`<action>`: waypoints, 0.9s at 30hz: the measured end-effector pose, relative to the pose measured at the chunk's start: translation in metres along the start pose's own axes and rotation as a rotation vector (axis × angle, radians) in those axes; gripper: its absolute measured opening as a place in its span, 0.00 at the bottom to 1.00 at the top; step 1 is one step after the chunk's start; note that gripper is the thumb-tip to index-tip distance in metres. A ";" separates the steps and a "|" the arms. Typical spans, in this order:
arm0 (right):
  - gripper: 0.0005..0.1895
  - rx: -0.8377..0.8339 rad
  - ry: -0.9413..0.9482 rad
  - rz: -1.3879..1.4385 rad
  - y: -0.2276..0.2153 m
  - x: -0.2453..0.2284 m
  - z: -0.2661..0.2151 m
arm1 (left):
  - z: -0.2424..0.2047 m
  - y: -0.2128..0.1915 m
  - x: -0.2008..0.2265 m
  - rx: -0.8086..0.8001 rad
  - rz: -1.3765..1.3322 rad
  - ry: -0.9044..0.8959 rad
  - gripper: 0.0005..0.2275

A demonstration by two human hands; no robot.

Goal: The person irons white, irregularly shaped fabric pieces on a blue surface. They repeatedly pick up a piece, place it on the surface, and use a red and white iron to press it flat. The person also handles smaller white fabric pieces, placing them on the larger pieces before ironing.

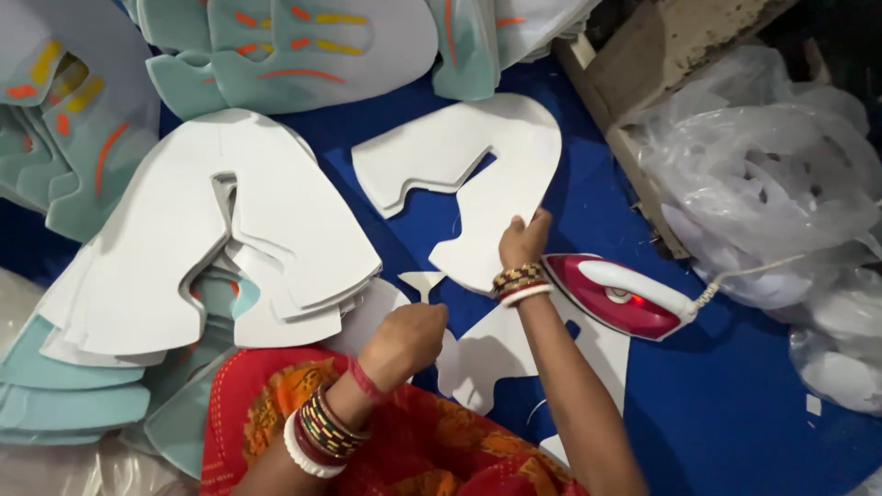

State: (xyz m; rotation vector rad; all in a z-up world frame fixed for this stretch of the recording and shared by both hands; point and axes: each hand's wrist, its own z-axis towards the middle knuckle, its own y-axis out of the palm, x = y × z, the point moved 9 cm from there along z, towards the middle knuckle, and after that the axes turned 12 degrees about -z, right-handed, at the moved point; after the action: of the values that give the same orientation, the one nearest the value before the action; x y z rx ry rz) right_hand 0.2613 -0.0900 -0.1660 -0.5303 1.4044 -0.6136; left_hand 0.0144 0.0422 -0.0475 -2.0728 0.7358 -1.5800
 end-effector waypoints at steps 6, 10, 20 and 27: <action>0.36 0.129 -0.328 -0.586 -0.051 -0.097 -0.019 | 0.012 0.028 -0.015 0.047 -0.018 0.072 0.03; 0.32 -0.182 -0.323 -0.299 -0.070 -0.218 -0.087 | 0.020 0.054 -0.036 0.053 0.060 -0.026 0.04; 0.30 -0.752 -0.478 -0.570 0.014 -0.296 -0.163 | 0.029 0.057 -0.036 0.476 -0.131 0.571 0.22; 0.21 -0.655 -0.538 -0.335 0.013 -0.295 -0.176 | 0.038 0.063 -0.047 0.421 -0.124 0.493 0.20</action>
State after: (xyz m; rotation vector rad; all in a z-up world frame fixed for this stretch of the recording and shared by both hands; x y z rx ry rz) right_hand 0.0690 0.1215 0.0246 -1.3644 0.9794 -0.2213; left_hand 0.0317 0.0251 -0.1311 -1.4661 0.3795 -2.1352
